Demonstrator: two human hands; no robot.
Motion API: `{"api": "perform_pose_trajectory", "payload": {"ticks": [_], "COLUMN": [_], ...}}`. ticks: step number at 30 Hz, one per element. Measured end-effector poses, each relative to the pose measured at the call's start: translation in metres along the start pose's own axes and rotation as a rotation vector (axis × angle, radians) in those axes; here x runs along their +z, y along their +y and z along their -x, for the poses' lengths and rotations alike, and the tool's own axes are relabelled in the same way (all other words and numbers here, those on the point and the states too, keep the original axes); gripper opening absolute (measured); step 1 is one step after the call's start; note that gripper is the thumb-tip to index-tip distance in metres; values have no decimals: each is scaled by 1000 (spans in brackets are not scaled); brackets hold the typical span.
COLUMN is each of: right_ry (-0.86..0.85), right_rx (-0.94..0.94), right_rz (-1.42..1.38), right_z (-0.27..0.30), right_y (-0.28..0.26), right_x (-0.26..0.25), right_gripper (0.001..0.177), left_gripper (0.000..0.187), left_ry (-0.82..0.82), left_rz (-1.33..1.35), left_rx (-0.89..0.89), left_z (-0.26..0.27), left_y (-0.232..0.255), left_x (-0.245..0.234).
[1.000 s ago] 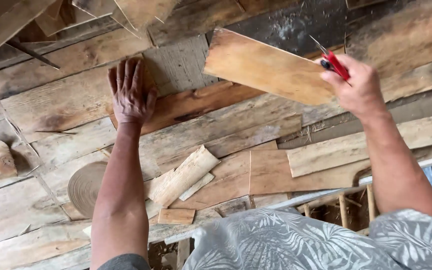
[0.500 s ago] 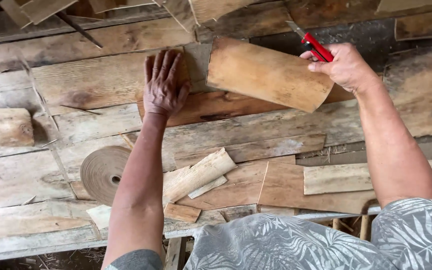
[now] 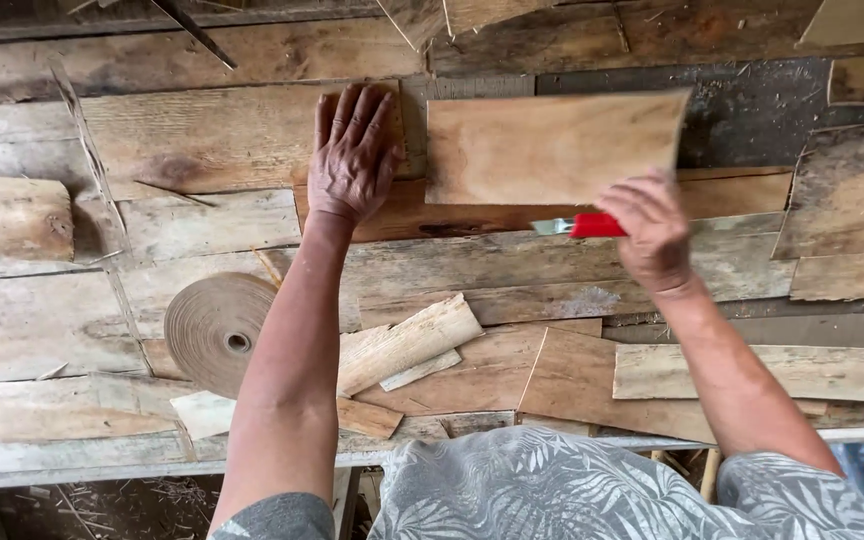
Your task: The person uses a red utility knife to cut thin wooden planks on a wooden workbench. They hold each plank steady with one hand while scoring and cutting along its length with the other, then lift and set aside the cut pieces.
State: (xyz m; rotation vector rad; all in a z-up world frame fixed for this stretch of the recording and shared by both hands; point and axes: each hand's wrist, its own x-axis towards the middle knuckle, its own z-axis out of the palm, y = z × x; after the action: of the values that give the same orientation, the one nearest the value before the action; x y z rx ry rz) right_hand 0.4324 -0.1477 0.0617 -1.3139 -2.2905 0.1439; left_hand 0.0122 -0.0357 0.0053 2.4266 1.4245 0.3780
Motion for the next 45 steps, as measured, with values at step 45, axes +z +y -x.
{"api": "perform_pose_trajectory", "payload": {"ticks": [45], "right_ry": [628], "right_rx": [1397], "right_rz": [-774], "right_z": [-26], "right_y": [61], "right_x": [63], "right_gripper": [26], "left_gripper": [84], "left_ry": [6], "left_rz": [24], "left_rx": [86], "left_z": [-1], "left_y": [1], "left_x": [-13]}}
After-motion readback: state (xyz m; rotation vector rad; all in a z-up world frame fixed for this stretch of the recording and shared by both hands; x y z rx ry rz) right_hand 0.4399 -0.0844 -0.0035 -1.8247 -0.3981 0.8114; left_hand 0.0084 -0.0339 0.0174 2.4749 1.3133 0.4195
